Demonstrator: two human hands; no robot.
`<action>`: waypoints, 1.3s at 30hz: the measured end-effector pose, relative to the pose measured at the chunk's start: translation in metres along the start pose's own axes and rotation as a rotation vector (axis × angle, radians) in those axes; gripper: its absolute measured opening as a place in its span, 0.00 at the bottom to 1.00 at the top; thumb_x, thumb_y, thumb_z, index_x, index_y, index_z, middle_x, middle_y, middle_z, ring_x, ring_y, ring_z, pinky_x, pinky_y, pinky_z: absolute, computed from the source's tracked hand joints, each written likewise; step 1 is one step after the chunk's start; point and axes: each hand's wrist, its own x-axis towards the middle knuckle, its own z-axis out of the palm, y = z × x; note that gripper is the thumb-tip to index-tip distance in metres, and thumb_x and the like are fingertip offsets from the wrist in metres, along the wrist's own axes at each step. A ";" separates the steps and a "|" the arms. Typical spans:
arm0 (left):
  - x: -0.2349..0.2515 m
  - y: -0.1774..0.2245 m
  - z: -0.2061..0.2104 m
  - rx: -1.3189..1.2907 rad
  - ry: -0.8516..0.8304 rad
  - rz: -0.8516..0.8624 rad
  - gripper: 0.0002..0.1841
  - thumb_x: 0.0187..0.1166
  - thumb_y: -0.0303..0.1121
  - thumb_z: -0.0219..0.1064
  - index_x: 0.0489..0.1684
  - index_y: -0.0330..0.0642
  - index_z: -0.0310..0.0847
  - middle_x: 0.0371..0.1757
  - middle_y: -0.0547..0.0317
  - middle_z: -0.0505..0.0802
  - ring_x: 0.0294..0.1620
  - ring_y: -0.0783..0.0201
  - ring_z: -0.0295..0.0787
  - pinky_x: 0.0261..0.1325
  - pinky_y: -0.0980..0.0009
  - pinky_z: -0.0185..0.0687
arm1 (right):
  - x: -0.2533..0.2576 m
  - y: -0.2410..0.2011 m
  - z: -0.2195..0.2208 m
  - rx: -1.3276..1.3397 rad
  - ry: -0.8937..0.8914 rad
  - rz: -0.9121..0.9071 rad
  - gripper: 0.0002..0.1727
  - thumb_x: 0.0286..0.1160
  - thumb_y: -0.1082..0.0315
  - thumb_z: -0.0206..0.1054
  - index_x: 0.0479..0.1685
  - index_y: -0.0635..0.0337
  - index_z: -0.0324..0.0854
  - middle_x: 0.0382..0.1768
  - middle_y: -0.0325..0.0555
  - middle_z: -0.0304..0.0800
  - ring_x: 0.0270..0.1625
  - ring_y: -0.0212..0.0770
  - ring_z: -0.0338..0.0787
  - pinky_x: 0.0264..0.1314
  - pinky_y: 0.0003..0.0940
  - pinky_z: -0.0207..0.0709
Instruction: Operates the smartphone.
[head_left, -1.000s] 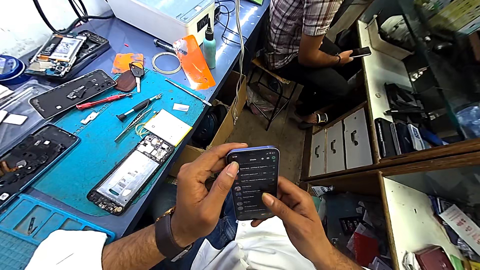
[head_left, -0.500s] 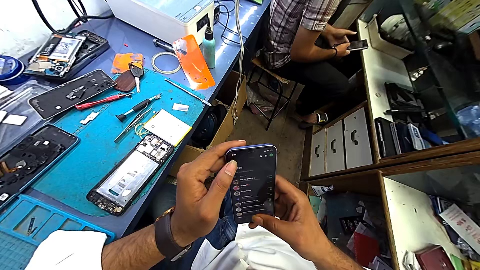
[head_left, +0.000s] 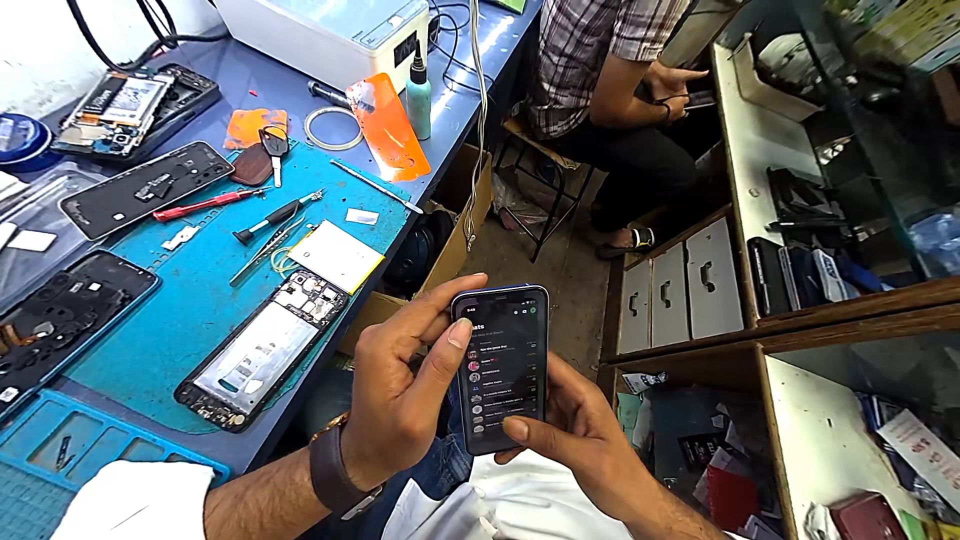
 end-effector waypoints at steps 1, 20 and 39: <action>0.000 0.000 0.000 0.006 0.003 0.002 0.22 0.89 0.31 0.49 0.75 0.29 0.76 0.53 0.55 0.95 0.52 0.64 0.94 0.55 0.69 0.93 | 0.000 0.000 0.000 -0.004 -0.003 -0.008 0.24 0.81 0.69 0.69 0.74 0.60 0.72 0.59 0.53 0.89 0.55 0.47 0.95 0.52 0.42 0.94; -0.001 -0.007 0.005 -0.021 -0.088 -0.145 0.26 0.89 0.37 0.51 0.85 0.40 0.69 0.55 0.57 0.95 0.55 0.59 0.94 0.60 0.63 0.93 | 0.006 0.007 0.006 -0.495 0.468 0.011 0.62 0.40 0.51 0.94 0.87 0.32 0.60 0.56 0.36 0.89 0.56 0.36 0.92 0.58 0.36 0.92; -0.005 -0.017 0.005 0.041 -0.157 -0.023 0.30 0.90 0.47 0.53 0.88 0.41 0.64 0.58 0.60 0.95 0.57 0.64 0.93 0.60 0.70 0.91 | 0.003 0.006 -0.004 -0.477 0.439 -0.063 0.59 0.42 0.58 0.92 0.86 0.43 0.61 0.58 0.42 0.89 0.58 0.37 0.92 0.60 0.36 0.91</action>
